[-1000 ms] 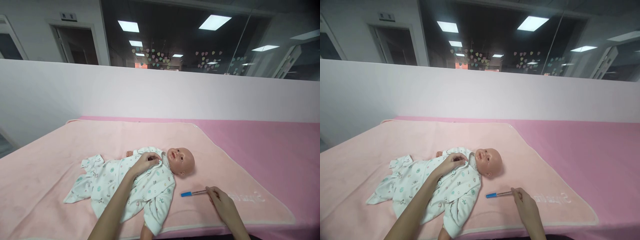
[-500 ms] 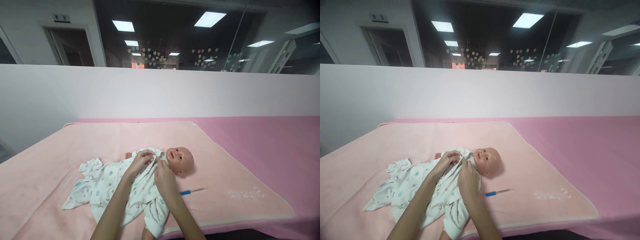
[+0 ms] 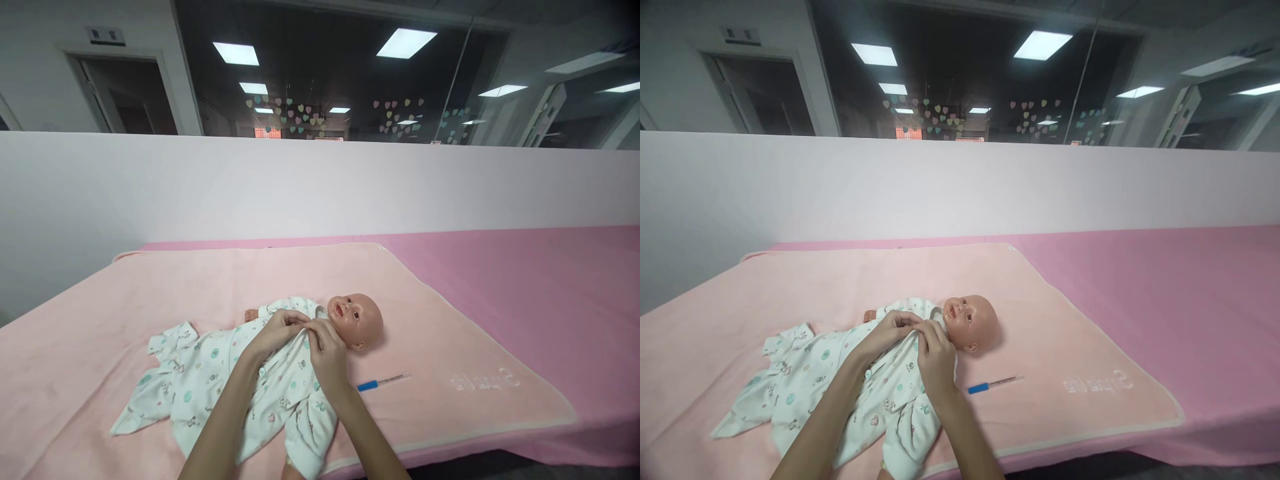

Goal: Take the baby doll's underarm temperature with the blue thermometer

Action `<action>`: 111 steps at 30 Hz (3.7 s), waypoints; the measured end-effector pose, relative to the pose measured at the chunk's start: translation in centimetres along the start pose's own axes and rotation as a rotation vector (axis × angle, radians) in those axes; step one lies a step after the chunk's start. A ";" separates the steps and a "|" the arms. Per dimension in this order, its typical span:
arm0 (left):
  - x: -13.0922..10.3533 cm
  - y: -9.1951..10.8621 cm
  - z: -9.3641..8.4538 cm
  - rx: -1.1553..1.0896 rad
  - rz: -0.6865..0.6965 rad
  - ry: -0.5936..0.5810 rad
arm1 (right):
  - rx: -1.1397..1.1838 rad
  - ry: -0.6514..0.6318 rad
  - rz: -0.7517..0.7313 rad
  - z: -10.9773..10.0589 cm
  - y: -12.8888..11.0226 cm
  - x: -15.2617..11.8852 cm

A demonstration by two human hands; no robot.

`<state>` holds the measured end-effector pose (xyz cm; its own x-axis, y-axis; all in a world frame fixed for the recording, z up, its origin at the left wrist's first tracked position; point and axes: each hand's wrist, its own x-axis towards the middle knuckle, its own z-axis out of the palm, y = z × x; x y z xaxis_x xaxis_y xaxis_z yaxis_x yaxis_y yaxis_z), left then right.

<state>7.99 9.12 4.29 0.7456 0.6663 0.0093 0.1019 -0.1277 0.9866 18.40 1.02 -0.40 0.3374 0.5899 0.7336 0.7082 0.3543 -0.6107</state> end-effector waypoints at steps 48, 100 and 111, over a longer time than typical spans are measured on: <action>-0.7 -0.9 0.5 0.390 0.194 0.110 | -0.028 0.136 0.158 0.2 1.0 -1.6; -1.0 -0.4 0.5 0.306 0.198 0.035 | 0.088 0.124 0.196 0.2 1.2 -1.6; -2.7 -1.4 0.0 0.203 0.151 0.407 | -0.030 0.127 -0.044 0.6 1.3 -2.0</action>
<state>5.86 7.53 2.92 0.4478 0.8576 0.2529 0.1694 -0.3591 0.9178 18.31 0.71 -2.87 0.3801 0.4773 0.7923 0.7413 0.3550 -0.5695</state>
